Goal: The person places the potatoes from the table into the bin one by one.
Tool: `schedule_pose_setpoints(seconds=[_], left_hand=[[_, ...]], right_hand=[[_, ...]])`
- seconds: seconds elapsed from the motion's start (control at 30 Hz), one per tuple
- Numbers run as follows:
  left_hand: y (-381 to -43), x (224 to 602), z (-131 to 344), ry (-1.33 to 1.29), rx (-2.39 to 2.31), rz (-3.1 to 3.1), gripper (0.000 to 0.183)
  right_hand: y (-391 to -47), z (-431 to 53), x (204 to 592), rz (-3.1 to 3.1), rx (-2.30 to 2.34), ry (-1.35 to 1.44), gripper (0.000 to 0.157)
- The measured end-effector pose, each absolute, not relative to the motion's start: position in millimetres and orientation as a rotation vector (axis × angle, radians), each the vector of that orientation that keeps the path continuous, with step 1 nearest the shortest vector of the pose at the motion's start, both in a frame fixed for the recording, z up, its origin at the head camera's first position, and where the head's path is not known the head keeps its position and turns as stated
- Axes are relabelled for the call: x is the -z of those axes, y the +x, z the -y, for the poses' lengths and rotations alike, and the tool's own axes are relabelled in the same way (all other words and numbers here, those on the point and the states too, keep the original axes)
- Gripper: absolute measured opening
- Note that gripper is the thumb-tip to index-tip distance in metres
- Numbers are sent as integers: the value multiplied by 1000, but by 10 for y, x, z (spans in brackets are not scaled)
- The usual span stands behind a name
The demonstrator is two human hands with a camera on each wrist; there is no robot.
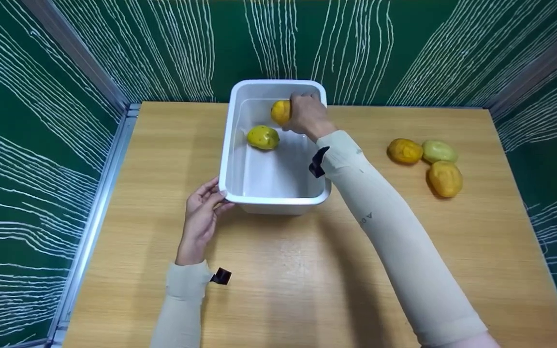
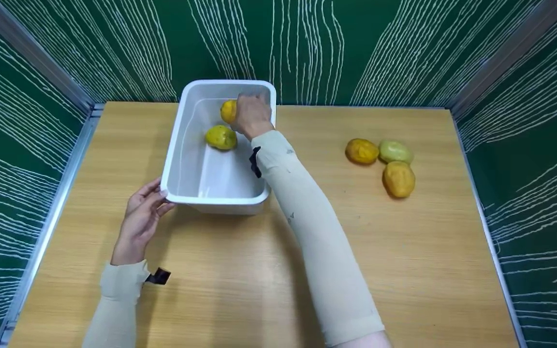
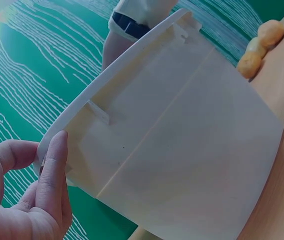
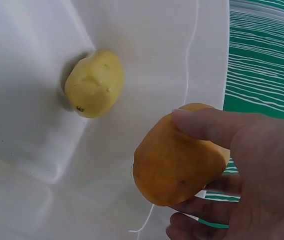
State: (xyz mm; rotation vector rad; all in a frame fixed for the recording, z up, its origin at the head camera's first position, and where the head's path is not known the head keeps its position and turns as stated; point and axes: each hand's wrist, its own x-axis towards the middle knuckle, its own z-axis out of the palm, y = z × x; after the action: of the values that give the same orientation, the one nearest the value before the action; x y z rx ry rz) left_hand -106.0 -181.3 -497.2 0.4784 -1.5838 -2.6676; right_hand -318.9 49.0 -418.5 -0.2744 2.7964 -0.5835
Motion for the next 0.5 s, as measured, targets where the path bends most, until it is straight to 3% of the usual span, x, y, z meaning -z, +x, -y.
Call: schedule_pose_setpoints(seconds=[0.5], left_hand=[[-1053,4995,1829,461,2656,1588,49]], right_hand=[[-3257,-434,4424,-2798,490,-265,66]])
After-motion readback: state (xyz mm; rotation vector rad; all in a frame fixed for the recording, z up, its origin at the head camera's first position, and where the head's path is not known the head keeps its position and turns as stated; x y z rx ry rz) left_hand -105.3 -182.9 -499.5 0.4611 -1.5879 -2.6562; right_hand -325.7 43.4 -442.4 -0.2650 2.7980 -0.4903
